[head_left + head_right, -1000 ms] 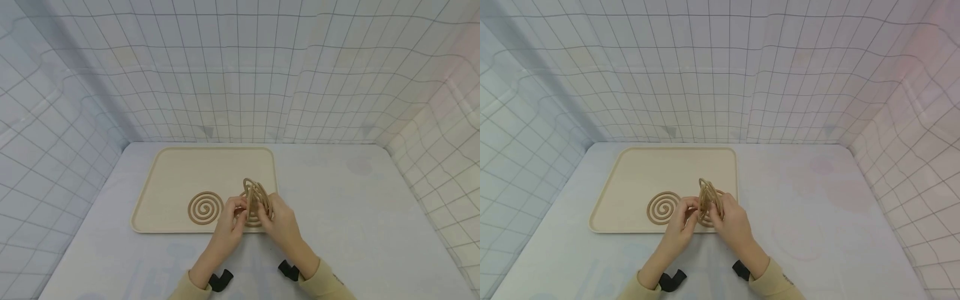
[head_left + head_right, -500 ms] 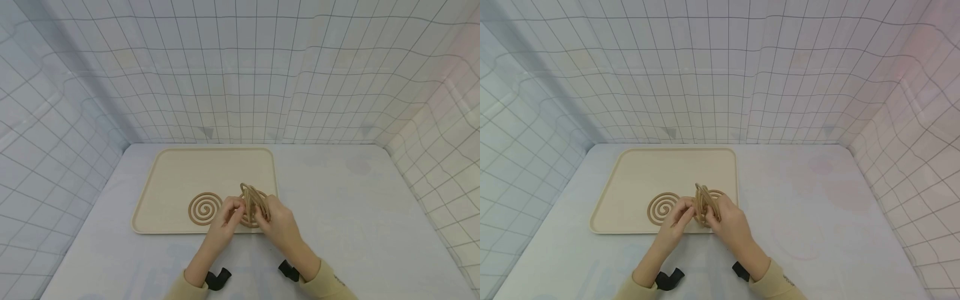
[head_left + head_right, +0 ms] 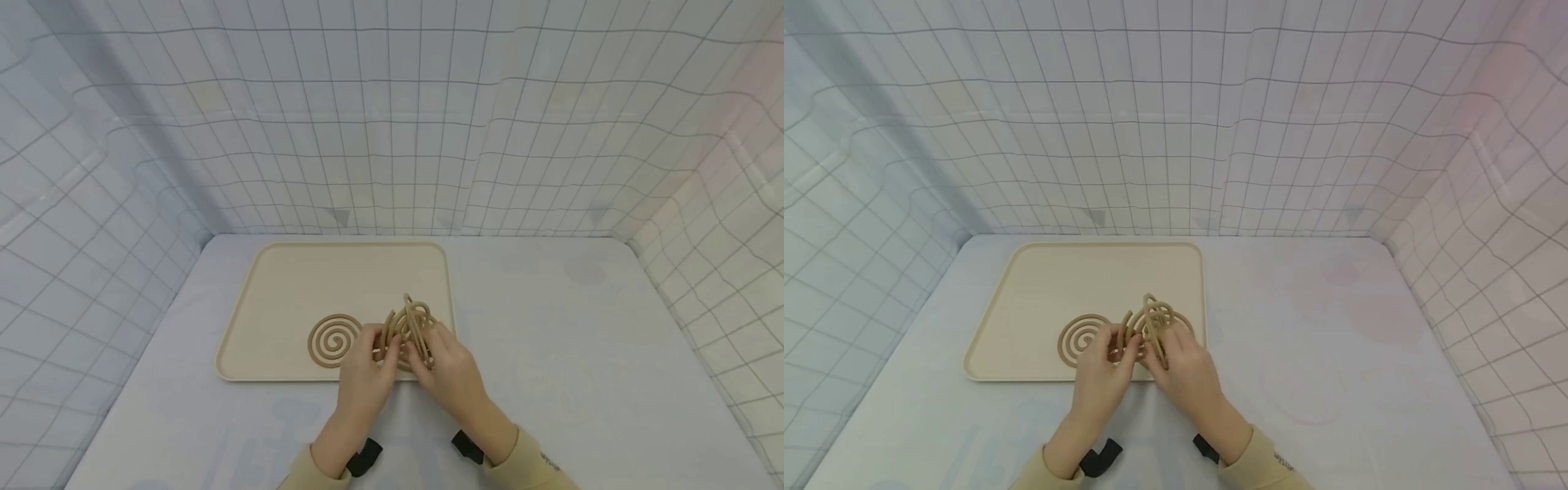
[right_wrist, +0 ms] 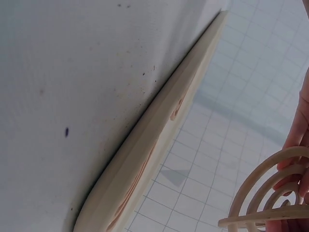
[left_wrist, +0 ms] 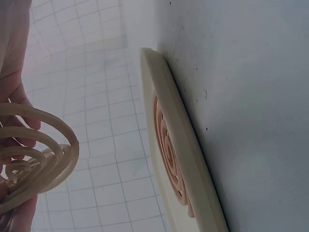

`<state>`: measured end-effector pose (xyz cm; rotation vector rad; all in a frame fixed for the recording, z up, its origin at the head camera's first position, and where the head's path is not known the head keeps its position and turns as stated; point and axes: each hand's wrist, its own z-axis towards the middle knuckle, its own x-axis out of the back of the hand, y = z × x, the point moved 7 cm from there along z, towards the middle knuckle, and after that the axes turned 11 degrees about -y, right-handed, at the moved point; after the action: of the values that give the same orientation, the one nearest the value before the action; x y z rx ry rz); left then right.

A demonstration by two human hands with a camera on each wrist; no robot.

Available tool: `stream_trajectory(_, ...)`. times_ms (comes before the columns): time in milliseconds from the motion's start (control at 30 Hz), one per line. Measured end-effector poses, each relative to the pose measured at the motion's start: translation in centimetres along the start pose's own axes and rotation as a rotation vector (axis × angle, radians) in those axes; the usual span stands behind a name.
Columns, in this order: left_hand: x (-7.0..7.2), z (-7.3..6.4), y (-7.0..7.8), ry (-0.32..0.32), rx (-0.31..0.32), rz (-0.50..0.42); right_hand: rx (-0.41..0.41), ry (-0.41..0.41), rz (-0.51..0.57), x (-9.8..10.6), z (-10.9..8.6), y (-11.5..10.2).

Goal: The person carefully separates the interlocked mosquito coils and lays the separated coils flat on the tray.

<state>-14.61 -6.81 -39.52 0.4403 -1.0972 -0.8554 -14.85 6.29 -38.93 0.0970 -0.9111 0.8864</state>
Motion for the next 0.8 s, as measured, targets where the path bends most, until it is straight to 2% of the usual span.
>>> stream_trajectory(67,0.3,0.0,0.4,0.06,-0.063,0.074,0.0,-0.002,0.007,-0.1,0.0,-0.2)
stream_trajectory(133,0.4,0.0,0.7,0.093,-0.107,0.12,-0.001,-0.004,0.01,-0.2,0.0,-0.3)
stream_trajectory(333,1.1,0.1,1.2,0.114,-0.18,0.188,0.022,-0.001,0.005,-0.1,0.1,-0.5)
stream_trajectory(500,1.7,0.4,1.7,0.115,-0.214,0.189,0.016,-0.002,0.01,0.1,0.3,-0.4)
stream_trajectory(700,1.9,0.5,1.8,0.107,-0.233,0.153,-0.068,-0.003,0.052,0.0,0.1,0.3)
stream_trajectory(800,1.8,0.5,1.7,0.106,-0.247,0.127,-0.086,-0.011,0.054,-0.2,0.1,0.3)
